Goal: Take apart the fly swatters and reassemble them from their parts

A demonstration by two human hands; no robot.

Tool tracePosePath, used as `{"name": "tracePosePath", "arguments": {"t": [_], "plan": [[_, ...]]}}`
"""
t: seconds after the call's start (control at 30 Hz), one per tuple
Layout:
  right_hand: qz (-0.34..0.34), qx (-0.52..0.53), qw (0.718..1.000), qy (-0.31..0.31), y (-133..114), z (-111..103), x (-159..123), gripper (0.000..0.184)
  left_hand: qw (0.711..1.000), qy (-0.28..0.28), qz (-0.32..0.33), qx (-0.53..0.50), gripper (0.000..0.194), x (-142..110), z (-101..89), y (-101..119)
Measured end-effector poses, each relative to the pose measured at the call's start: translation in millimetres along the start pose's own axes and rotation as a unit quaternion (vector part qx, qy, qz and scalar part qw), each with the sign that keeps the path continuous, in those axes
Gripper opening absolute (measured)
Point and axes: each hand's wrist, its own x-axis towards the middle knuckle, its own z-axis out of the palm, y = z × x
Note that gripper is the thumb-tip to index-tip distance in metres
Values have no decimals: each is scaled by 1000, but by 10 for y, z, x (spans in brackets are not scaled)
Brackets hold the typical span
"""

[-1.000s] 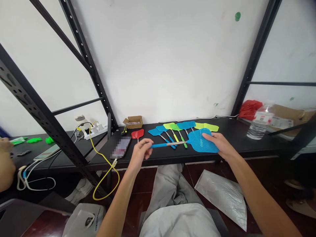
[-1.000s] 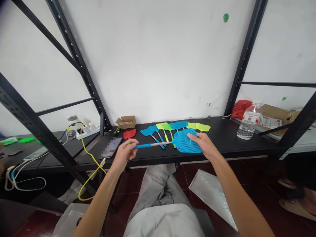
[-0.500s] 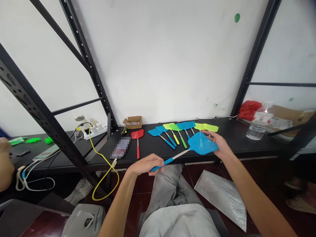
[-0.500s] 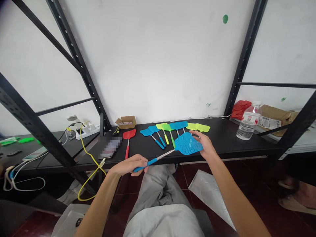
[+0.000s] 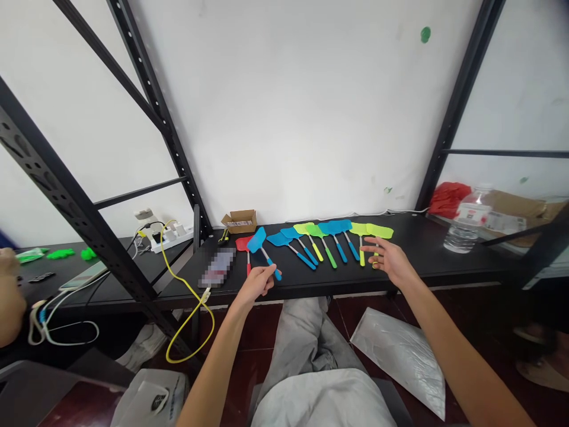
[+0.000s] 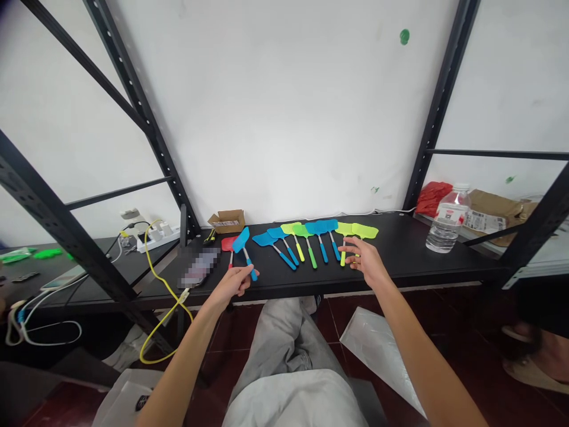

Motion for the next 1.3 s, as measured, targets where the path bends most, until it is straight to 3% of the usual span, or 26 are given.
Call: {"name": "tracePosePath", "arguments": {"t": [0.23,0.4,0.57,0.7,0.83,0.9,0.97,1.07,1.3], "plan": [[4,-3,1000,-13,32,55,-7,33,989,51,16,138,55,80,119,-129],[6,-5,1000,-29,70,84,7,35,939,96,61,325,62,-21,246,-82],[7,-11,999,-41,90,117,-2,36,908,101,92,395,58,-128,331,10],[5,-11,999,-43,79,134,-18,36,886,120,114,433,40,-156,288,80],[-1,-8,999,-45,77,143,-33,34,817,231,98,519,34,-141,157,44],[-2,-7,999,-46,83,148,-40,35,781,257,71,565,35,-130,90,-11],[-4,-8,999,-47,91,153,-43,35,763,261,45,590,33,-122,38,-61],[-7,-8,999,-49,103,158,-43,34,761,270,19,589,29,-119,-4,-90],[-4,-15,998,-55,115,176,-48,34,777,266,-45,569,39,-125,-20,-42]]}}
